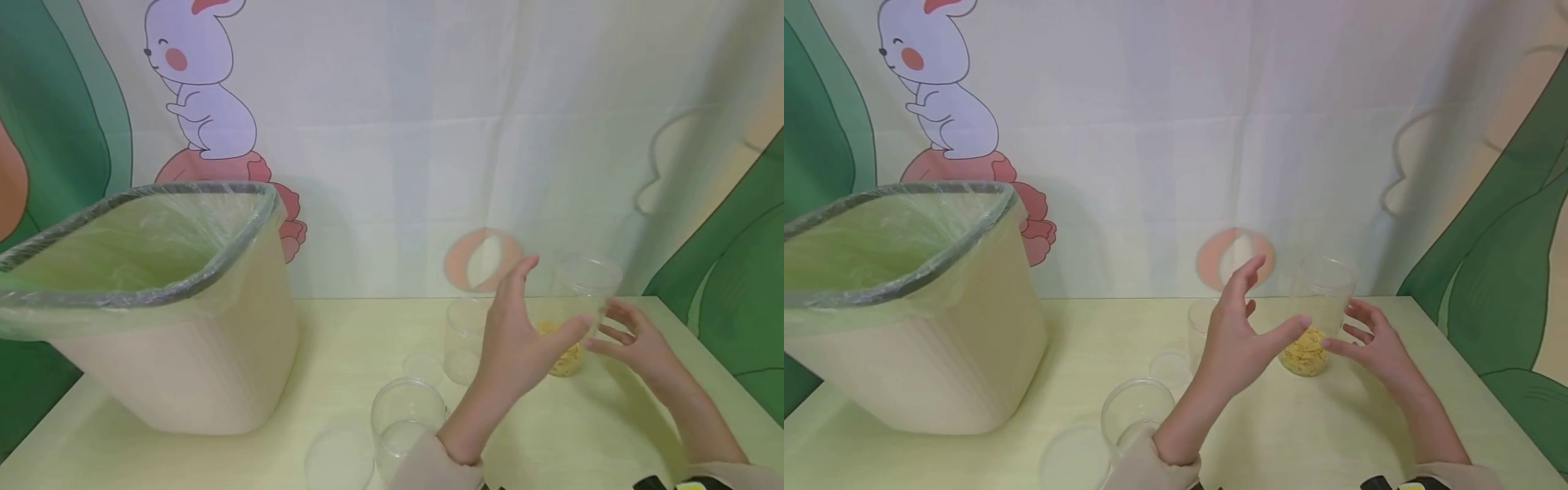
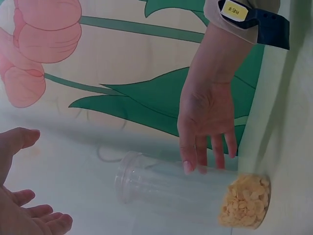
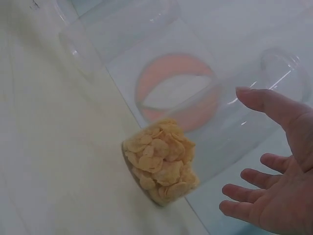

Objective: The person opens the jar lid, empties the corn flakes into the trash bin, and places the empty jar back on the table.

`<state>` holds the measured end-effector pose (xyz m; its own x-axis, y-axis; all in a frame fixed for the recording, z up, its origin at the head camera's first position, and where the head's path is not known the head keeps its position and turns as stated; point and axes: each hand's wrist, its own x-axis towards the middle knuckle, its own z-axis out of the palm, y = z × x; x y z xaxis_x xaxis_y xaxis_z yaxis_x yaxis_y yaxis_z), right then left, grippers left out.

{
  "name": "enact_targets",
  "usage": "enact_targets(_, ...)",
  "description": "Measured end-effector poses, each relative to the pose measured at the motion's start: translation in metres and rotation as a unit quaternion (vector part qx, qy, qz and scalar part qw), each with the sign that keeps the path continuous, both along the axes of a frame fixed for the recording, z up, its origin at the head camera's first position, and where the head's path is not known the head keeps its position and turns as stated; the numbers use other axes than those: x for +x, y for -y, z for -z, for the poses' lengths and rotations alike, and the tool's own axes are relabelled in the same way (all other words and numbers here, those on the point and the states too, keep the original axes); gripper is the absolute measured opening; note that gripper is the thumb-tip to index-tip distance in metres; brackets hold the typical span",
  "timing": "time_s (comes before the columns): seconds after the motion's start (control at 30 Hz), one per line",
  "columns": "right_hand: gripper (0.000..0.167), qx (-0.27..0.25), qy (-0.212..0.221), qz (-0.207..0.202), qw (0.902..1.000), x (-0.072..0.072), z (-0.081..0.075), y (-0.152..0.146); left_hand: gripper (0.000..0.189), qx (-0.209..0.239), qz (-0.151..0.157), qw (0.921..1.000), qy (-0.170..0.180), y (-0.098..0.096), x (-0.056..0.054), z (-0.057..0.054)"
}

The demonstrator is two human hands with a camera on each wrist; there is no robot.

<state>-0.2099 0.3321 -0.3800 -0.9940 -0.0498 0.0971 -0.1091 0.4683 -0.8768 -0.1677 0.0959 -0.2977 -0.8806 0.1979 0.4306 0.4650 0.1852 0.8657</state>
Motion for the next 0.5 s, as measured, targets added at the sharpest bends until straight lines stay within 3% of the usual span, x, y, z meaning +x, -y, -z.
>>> enact_targets(0.5, 0.087, -0.01, 0.023, -0.022, 0.9994, -0.005, 0.015, 0.01, 0.075, 0.005, -0.004, 1.0, 0.003, -0.03, -0.02, 0.009)
